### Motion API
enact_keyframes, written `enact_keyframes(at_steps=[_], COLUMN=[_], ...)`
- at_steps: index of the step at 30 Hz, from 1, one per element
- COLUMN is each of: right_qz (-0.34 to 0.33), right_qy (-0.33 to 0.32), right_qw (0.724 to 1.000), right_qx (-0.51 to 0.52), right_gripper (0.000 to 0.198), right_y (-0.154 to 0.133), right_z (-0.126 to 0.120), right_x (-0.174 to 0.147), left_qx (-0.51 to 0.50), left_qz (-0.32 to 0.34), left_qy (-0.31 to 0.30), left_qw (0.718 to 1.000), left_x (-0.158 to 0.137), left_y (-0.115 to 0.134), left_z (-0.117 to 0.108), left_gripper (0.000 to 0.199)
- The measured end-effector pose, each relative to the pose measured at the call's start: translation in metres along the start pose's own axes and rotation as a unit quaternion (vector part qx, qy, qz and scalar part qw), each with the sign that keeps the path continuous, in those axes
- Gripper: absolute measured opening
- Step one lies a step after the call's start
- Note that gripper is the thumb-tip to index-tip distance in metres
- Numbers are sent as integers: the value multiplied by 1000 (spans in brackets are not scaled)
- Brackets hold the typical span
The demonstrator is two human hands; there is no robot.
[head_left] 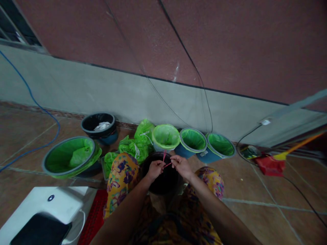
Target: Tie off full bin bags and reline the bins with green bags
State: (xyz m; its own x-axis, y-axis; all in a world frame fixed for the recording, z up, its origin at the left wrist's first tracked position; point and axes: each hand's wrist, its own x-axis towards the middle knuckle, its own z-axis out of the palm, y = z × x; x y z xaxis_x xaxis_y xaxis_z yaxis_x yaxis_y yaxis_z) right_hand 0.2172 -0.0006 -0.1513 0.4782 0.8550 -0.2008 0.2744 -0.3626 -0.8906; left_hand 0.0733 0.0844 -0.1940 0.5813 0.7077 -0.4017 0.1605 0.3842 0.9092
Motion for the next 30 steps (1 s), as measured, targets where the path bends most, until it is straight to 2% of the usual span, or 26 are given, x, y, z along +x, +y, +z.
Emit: enact_keyframes(at_steps=[3, 6, 8, 12, 14, 16, 18, 21, 24, 26, 28, 30], right_qz=[-65, -114, -146, -191, -203, -208, -187, -126, -69, -11, 62, 121], right_qy=[-39, -55, -23, 106, 97, 47, 10, -1, 1, 3, -15, -44], right_qw=[994, 976, 962, 944, 945, 949, 955, 975, 994, 1000, 985, 951], right_qx=[-75, -175, -229, -248, -237, -234, -229, -181, -79, 26, 163, 282], right_gripper=[20, 19, 23, 32, 27, 24, 26, 36, 40, 37, 34, 34], right_y=[-14, -30, -40, -52, -51, -42, -28, -2, 14, 19, 20, 21], right_z=[7, 9, 7, 0, 2, 10, 21, 38, 50, 54, 56, 57], right_x=[4, 12, 15, 7, -4, -15, -24, -28, -24, -20, -17, -17], left_qx=[120, 167, 183, 183, 164, 141, 124, 132, 160, 168, 164, 158], left_qz=[103, 173, 183, 156, 141, 135, 123, 106, 126, 149, 166, 174], left_qy=[-89, -125, -116, -63, -54, -52, -45, -32, -21, -13, 1, 16], left_qw=[983, 963, 959, 969, 975, 979, 984, 985, 979, 974, 972, 972], left_x=[-6, -13, -16, -13, -11, -9, -7, -8, -11, -14, -14, -13], left_y=[1, 4, 5, 1, -1, -3, -3, -2, 2, 5, 6, 5], left_z=[2, 1, 0, -2, -2, -1, 0, 1, -1, -2, -3, -3], left_gripper=[15, 9, 9, 21, 24, 25, 27, 28, 24, 20, 19, 18])
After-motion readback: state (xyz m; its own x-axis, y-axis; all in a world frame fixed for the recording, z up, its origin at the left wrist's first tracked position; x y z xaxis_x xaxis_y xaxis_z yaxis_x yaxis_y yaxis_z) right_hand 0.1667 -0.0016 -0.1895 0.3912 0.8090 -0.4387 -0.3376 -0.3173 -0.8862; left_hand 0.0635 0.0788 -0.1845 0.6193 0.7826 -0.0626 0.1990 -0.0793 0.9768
